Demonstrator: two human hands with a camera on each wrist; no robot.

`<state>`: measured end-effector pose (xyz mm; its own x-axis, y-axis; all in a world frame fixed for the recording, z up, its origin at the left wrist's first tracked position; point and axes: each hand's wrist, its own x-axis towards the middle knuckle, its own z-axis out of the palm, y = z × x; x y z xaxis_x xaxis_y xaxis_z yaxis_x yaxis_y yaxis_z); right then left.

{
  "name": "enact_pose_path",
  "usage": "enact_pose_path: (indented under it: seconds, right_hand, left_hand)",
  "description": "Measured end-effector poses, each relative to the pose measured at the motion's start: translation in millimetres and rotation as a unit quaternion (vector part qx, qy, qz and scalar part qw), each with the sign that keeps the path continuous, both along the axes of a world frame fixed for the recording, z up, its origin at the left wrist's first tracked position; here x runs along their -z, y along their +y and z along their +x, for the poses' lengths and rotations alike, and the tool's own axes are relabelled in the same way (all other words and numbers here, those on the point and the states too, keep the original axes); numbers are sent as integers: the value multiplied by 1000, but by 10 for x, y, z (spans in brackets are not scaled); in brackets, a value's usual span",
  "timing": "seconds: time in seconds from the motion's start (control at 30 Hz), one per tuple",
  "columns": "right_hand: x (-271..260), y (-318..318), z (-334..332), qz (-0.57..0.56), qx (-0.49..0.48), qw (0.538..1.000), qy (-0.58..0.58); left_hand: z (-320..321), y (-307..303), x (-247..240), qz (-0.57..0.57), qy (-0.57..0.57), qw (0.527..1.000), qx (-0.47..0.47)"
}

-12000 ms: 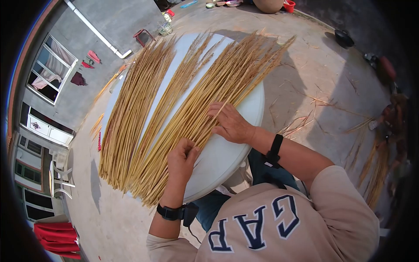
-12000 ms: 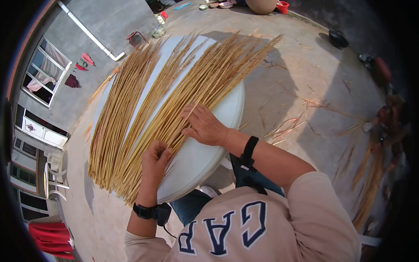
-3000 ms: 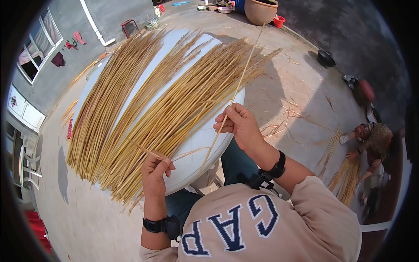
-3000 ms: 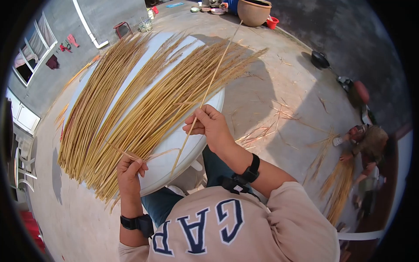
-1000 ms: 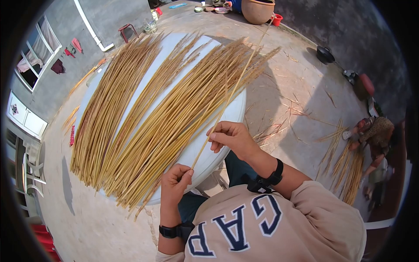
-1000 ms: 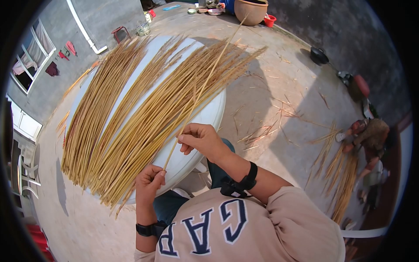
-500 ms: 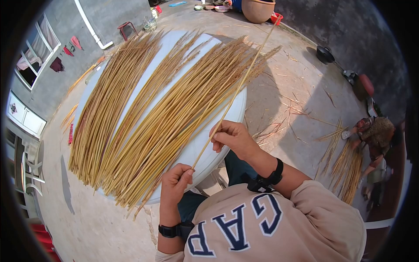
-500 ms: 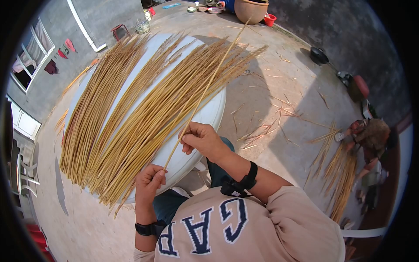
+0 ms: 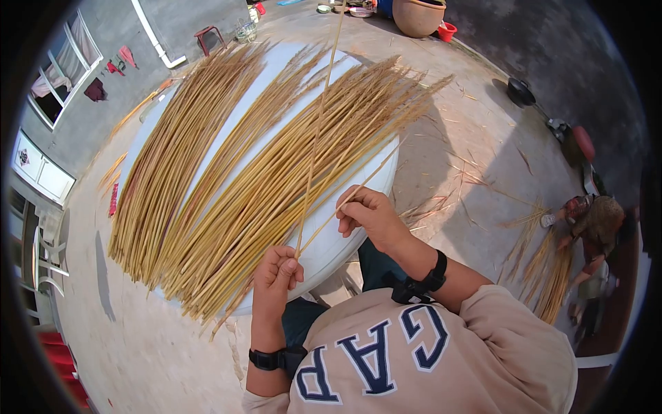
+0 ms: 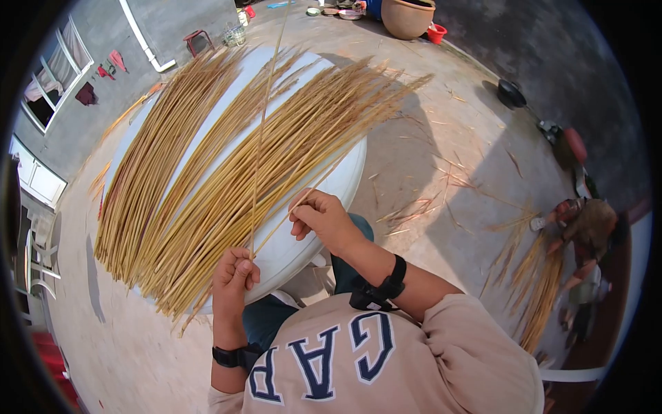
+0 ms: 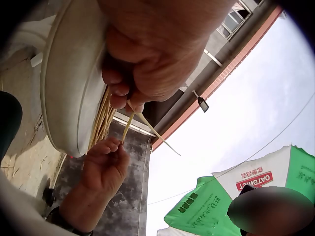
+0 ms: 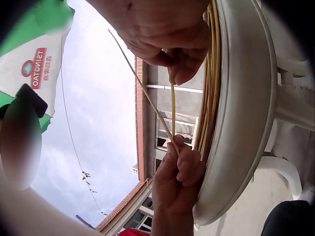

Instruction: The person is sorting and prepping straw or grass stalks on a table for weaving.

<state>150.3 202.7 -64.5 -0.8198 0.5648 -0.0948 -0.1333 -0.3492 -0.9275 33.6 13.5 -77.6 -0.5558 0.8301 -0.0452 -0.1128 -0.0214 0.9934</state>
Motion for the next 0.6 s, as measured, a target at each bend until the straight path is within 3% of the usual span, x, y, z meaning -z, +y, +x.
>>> enact_pose_path:
  seconds: [0.13, 0.23, 0.6]
  right_hand:
    - [-54, -2, -19, 17, -15, 1000, 13]
    - [-90, 3, -43, 11, -15, 1000, 14]
    - [-165, -95, -211, 41, -62, 997, 11]
  left_hand:
    - [26, -4, -65, -1, 15, 1000, 4]
    - [0, -12, -79, -28, 39, 997, 65]
    - [-1, 6, -4, -17, 48, 997, 56]
